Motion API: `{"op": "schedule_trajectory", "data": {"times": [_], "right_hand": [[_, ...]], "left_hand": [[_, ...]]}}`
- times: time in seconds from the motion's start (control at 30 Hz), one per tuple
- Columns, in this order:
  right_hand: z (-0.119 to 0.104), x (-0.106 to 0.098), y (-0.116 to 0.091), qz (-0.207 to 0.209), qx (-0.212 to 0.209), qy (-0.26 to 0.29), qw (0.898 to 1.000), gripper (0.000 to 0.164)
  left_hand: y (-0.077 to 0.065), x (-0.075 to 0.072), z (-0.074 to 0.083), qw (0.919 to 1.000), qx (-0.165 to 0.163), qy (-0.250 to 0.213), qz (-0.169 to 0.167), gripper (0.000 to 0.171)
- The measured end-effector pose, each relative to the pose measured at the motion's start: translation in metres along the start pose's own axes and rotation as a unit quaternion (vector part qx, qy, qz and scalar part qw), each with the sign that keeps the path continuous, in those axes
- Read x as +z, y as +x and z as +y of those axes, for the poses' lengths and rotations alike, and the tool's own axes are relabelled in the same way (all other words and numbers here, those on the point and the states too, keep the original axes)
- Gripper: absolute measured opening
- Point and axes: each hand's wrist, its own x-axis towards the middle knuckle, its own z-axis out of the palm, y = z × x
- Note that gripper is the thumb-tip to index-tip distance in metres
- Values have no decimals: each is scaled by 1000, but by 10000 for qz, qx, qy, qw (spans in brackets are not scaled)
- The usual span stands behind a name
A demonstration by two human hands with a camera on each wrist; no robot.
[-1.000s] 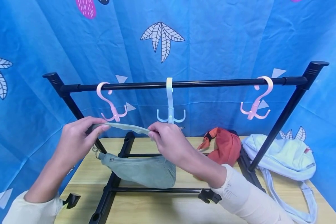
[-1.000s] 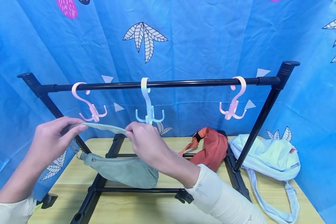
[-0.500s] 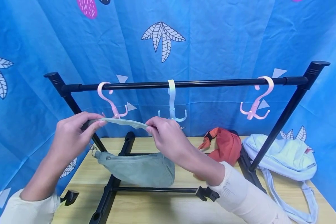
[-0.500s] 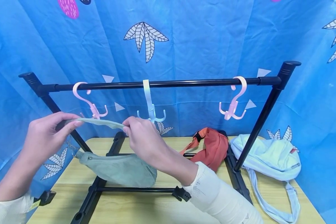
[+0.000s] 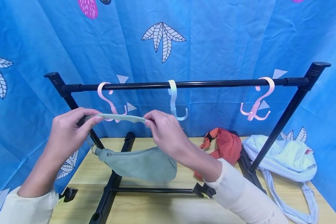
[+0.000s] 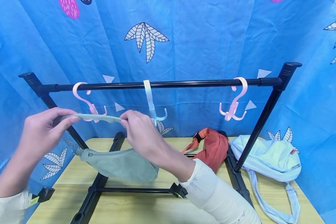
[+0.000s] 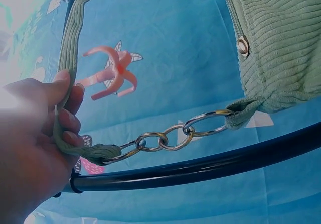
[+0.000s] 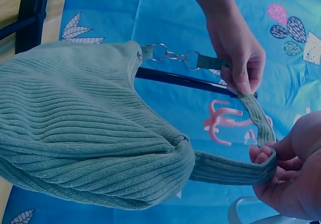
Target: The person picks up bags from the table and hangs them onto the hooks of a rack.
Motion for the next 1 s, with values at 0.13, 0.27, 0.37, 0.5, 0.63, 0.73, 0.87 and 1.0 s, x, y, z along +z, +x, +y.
{"op": "schedule_trajectory", "data": {"times": [0.13, 0.27, 0.37, 0.5, 0.63, 0.73, 0.87, 1.0], "right_hand": [[1, 1, 3, 41, 28, -12, 10000, 22], [1, 3, 6, 64, 76, -59, 9999, 22], [1, 4, 8, 94, 67, -95, 9999, 23], [2, 6, 11, 138, 13, -99, 9999, 23], [4, 9, 13, 158, -17, -99, 9998, 23], [6, 10, 14, 180, -35, -134, 9997, 23], [7, 11, 15, 173, -49, -187, 9997, 23], [9, 14, 16, 115, -39, -255, 9996, 23]], "left_hand": [[3, 0, -1, 10000, -68, -26, 49, 23], [6, 2, -3, 9998, -138, -31, 105, 22], [8, 4, -5, 9996, -269, -38, 118, 21], [12, 7, -7, 9984, -542, -77, 123, 22], [15, 9, -9, 9969, -758, -158, 110, 25], [16, 11, -11, 9963, -832, -177, 90, 26], [18, 15, -13, 9959, -877, -222, 89, 25], [18, 18, -17, 9955, -902, -266, 81, 24]]}}
